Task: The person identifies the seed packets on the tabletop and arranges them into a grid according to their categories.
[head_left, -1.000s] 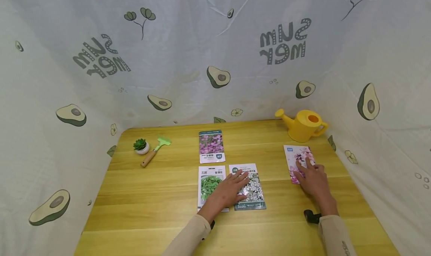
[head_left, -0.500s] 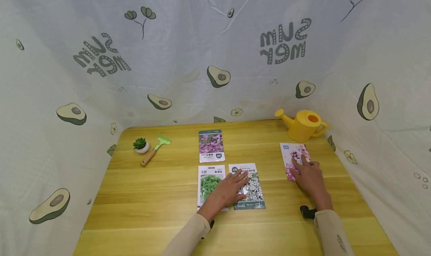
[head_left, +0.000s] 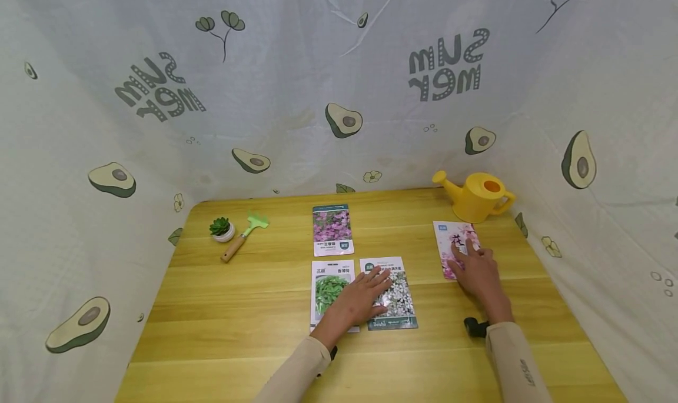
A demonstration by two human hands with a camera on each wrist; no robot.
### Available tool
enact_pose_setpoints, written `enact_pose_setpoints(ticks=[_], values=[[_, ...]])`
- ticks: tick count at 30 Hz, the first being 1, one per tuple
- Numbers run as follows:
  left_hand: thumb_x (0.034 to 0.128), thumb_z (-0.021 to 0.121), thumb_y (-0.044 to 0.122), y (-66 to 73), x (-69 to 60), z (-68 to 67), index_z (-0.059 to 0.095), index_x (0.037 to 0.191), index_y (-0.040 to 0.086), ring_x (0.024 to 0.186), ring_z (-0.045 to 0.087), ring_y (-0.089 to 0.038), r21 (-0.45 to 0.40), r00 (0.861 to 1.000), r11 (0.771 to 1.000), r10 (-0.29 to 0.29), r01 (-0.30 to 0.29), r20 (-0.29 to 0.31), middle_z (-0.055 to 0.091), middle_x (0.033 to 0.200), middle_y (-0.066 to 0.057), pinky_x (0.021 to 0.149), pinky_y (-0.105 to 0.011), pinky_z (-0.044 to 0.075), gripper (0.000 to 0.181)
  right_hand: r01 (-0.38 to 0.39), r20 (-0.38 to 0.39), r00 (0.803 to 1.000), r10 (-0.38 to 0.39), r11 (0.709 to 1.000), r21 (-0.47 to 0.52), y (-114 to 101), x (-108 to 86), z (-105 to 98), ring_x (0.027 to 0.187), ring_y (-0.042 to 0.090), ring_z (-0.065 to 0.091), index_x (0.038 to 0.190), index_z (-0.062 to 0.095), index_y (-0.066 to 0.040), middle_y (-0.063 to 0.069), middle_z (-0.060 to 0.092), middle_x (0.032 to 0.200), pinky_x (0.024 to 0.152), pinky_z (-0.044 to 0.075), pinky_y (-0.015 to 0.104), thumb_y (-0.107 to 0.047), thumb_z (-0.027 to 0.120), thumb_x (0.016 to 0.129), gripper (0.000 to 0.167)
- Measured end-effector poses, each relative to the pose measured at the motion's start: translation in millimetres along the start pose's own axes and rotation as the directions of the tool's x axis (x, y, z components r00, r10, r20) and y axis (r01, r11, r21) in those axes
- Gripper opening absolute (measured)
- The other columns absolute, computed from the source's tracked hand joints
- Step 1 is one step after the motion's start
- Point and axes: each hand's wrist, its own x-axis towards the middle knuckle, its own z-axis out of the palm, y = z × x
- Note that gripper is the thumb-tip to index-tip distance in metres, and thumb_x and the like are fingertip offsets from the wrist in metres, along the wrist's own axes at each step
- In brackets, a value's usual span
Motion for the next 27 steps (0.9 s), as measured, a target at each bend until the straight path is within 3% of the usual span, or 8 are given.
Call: enact_pose_setpoints(ticks=[27], values=[[0.1085,0.061,0.05,-1.5,0.9,2.1,0.037,0.17,0.025,0.165,0.021,-0.015,0.023,1.0,1.0,-0.005,0.005,0.009,0.026,0.178,0.006,0.133,-0.034,0.025,0.071,0.009,-0.025,1.0,-0.009,1.0,-0.001,-31,18.8,9,0.121,0.063,0.039,0.156,0.051,0.001,0.043,0.027,0.164,0.095,0.046,0.072,-0.029,0.063,0.108,0.058]])
